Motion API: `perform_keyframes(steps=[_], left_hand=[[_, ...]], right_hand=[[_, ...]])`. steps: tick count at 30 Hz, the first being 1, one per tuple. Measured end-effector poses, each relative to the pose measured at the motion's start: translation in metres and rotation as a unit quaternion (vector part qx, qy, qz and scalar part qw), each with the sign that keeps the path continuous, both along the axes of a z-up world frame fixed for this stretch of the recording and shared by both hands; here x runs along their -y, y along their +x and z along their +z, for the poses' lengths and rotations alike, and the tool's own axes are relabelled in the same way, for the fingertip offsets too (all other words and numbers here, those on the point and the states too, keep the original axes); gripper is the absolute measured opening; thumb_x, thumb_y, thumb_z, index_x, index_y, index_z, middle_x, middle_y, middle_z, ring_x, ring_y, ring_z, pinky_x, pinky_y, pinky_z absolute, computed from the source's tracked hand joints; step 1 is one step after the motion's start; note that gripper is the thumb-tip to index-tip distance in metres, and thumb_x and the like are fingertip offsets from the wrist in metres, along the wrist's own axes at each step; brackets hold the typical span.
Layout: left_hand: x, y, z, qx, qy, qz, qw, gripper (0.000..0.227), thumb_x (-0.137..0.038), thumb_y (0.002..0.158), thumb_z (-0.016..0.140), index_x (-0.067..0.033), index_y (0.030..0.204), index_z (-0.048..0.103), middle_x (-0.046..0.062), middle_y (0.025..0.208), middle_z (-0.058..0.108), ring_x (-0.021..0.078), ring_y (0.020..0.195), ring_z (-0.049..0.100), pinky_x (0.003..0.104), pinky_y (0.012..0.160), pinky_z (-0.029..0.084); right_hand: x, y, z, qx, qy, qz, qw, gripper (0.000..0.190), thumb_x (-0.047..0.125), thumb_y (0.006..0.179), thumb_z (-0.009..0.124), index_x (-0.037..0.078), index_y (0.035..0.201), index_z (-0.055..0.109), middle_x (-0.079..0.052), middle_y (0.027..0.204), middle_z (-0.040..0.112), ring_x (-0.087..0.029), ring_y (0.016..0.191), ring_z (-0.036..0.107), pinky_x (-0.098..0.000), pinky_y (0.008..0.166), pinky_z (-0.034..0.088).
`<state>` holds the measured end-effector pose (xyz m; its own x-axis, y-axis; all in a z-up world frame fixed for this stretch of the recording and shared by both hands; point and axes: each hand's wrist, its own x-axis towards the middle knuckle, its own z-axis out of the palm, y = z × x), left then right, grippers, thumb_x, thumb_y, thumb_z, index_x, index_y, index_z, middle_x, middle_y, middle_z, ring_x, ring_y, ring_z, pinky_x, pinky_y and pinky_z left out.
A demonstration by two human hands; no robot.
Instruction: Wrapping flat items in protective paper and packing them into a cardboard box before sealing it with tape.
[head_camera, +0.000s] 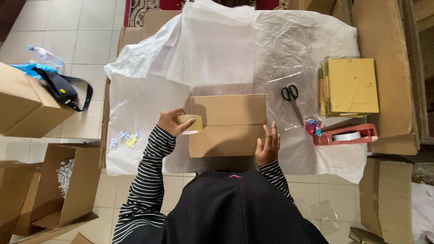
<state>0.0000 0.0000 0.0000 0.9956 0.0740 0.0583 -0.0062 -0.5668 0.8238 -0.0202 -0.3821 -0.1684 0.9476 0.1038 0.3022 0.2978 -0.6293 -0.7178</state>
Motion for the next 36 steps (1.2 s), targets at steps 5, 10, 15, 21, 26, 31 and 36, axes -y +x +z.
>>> perform_keyframes(steps=[5, 10, 15, 21, 26, 31, 36], left_hand=[[-0.009, 0.003, -0.038, 0.034, 0.018, -0.001, 0.999, 0.035, -0.041, 0.072, 0.090, -0.0118, 0.073, 0.071, 0.012, 0.063, 0.068, 0.0281, 0.052, 0.065, 0.033, 0.049, 0.049], [-0.007, 0.002, -0.035, 0.037, 0.010, -0.003, 0.999, 0.035, -0.037, 0.073, 0.091, -0.0078, 0.077, 0.072, 0.017, 0.069, 0.071, 0.0331, 0.057, 0.067, 0.036, 0.053, 0.052], [-0.005, 0.002, -0.033, 0.063, 0.003, 0.005, 0.998, 0.033, -0.036, 0.071, 0.090, -0.0099, 0.073, 0.069, 0.012, 0.059, 0.063, 0.0252, 0.051, 0.060, 0.034, 0.049, 0.044], [-0.023, -0.001, -0.073, 0.059, -0.071, 0.042, 0.995, 0.031, -0.037, 0.068, 0.091, -0.0163, 0.066, 0.069, 0.001, 0.052, 0.059, 0.0128, 0.049, 0.054, 0.024, 0.047, 0.040], [-0.006, 0.002, -0.041, 0.072, -0.066, 0.055, 0.994, 0.040, -0.038, 0.065, 0.094, -0.0126, 0.060, 0.063, 0.005, 0.046, 0.054, 0.0144, 0.042, 0.048, 0.025, 0.042, 0.032], [0.005, 0.002, -0.005, 0.072, -0.060, 0.046, 0.995, 0.042, -0.038, 0.064, 0.095, -0.0119, 0.059, 0.062, 0.003, 0.046, 0.051, 0.0118, 0.043, 0.046, 0.024, 0.043, 0.032], [0.008, 0.001, 0.006, 0.055, -0.051, 0.028, 0.997, 0.041, -0.036, 0.066, 0.093, -0.0110, 0.058, 0.061, 0.003, 0.045, 0.049, 0.0126, 0.042, 0.044, 0.025, 0.042, 0.031]], right_hand=[[-0.067, -0.025, 0.005, 0.327, -0.084, 0.189, 0.922, 0.034, 0.025, 0.095, 0.053, 0.016, 0.120, 0.074, -0.011, 0.122, 0.072, -0.028, 0.110, 0.072, -0.0412, 0.098, 0.056], [-0.103, -0.021, 0.016, 0.239, -0.263, 0.280, 0.892, 0.101, 0.054, 0.067, 0.079, 0.008, 0.150, 0.044, -0.017, 0.158, 0.042, -0.031, 0.147, 0.039, -0.0484, 0.127, 0.024], [-0.129, -0.008, 0.054, 0.154, -0.414, 0.221, 0.869, 0.134, 0.079, 0.055, 0.075, 0.006, 0.158, 0.029, -0.019, 0.167, 0.026, -0.032, 0.156, 0.022, -0.0517, 0.130, 0.011], [-0.129, -0.009, 0.058, 0.164, -0.407, 0.208, 0.874, 0.142, 0.077, 0.044, 0.081, 0.008, 0.158, 0.031, -0.017, 0.166, 0.029, -0.030, 0.155, 0.026, -0.0515, 0.129, 0.016], [-0.129, -0.010, 0.041, 0.130, -0.367, 0.215, 0.896, 0.138, 0.074, 0.050, 0.081, 0.009, 0.160, 0.027, -0.015, 0.168, 0.025, -0.030, 0.156, 0.022, -0.0551, 0.128, 0.012], [-0.126, -0.009, 0.033, 0.106, -0.373, 0.223, 0.895, 0.136, 0.070, 0.051, 0.082, 0.011, 0.161, 0.026, -0.013, 0.168, 0.024, -0.028, 0.156, 0.022, -0.0554, 0.126, 0.013], [-0.125, -0.008, 0.038, 0.076, -0.388, 0.227, 0.890, 0.141, 0.063, 0.046, 0.087, 0.012, 0.161, 0.023, -0.012, 0.170, 0.021, -0.027, 0.156, 0.020, -0.0554, 0.127, 0.012]])
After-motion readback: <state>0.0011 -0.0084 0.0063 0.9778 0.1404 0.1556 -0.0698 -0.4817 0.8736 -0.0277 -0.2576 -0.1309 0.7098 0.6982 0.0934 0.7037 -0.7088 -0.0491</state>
